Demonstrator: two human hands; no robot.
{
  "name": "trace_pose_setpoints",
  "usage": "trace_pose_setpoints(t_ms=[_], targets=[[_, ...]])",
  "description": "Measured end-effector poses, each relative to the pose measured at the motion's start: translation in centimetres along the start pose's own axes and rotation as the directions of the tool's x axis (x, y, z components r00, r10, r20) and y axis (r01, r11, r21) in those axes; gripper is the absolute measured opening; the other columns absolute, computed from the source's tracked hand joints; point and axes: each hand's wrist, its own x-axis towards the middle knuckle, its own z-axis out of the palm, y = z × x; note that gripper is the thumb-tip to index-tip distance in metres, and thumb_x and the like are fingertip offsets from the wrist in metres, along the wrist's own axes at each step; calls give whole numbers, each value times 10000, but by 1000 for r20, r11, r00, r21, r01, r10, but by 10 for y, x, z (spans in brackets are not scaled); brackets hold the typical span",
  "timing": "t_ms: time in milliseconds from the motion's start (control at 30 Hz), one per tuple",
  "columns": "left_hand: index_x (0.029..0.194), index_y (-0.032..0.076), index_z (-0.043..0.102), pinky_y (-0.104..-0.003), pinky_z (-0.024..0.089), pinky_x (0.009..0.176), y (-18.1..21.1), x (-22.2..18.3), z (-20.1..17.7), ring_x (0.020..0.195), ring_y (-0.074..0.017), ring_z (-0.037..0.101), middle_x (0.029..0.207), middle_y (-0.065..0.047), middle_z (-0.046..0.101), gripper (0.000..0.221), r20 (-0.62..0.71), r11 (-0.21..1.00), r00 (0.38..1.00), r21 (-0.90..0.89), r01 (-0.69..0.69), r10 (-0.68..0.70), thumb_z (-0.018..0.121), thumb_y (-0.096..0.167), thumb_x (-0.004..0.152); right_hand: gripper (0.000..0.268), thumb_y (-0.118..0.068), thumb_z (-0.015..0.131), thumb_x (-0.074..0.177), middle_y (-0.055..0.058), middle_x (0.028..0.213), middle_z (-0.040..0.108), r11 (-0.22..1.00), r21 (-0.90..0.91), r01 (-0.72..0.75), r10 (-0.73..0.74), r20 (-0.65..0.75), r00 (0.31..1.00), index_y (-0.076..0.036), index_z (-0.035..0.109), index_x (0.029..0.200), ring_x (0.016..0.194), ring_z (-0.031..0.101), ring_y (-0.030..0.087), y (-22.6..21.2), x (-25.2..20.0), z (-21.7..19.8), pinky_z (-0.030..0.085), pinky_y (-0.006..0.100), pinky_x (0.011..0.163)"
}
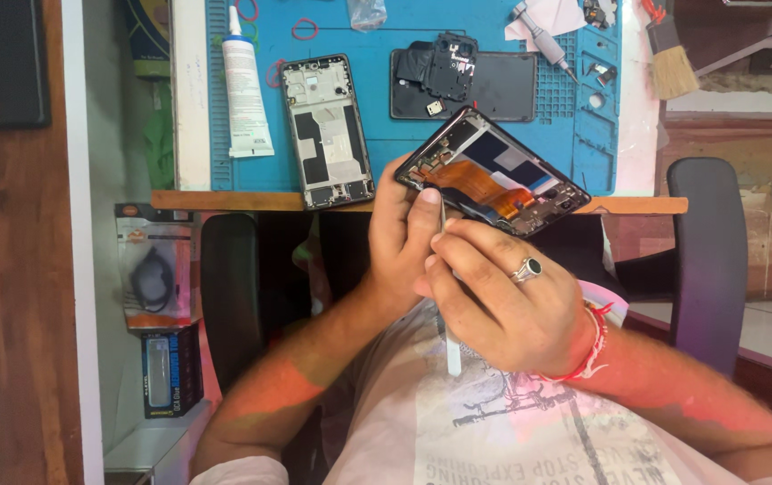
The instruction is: The person uses a metal spudger to carefully pry and lift a flexible ribbon cable from a smartphone chassis. They work along the edges of the cable, detaching it from the internal frame while holding the device steady.
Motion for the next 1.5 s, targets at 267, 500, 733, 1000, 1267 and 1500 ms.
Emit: trace_pose_setpoints(t_ms=[267,500,733,1000,1267,1500], targets=[[1434,1,437,-293,520,955,-9,0,-6,1025,-103,577,1200,-91,611,302,-21,991,997,111,-76,78,402,32,1136,205,-92,783,880,169,1108,668,1000,-6,0,1,27,1000,37,705,1020,1041,697,339,-3,0,3,607,398,807],[1354,7,402,-406,553,1124,11,7,2,1241,-268,671,1338,-247,642,296,77,996,997,-90,-3,10,273,-21,1088,201,-72,768,855,171,1097,679,999,-3,35,-35,47,998,32,714,1018,1036,706,338,-3,-1,4,615,381,829],[1333,10,380,-476,555,1137,33,15,10,1310,-369,630,1364,-302,603,310,87,986,996,-159,46,-32,224,-24,1067,232,-163,829,964,153,1064,673,998,18,54,-54,-8,999,28,707,1011,1020,689,322,0,-3,7,611,379,832],[1318,5,392,-482,562,1120,34,21,6,1312,-387,620,1400,-328,581,285,104,981,993,-181,72,-54,234,-21,1082,210,-138,821,957,158,1061,680,999,1,50,-50,4,999,27,696,987,1029,692,337,1,-9,6,609,382,816],[1332,12,391,-457,561,1117,36,21,6,1283,-356,638,1410,-353,579,284,113,985,991,-147,89,-73,230,-12,1099,163,-117,779,973,151,1066,683,997,-39,67,-65,44,997,11,679,969,991,684,309,1,-7,5,595,363,794],[1350,-24,424,-341,558,1052,19,14,-1,1144,-195,641,1246,-176,626,254,16,998,999,-39,46,-46,327,-44,1116,131,-113,715,904,139,1049,677,992,-55,110,-103,116,988,-15,681,985,941,662,274,0,-1,0,582,333,768]])
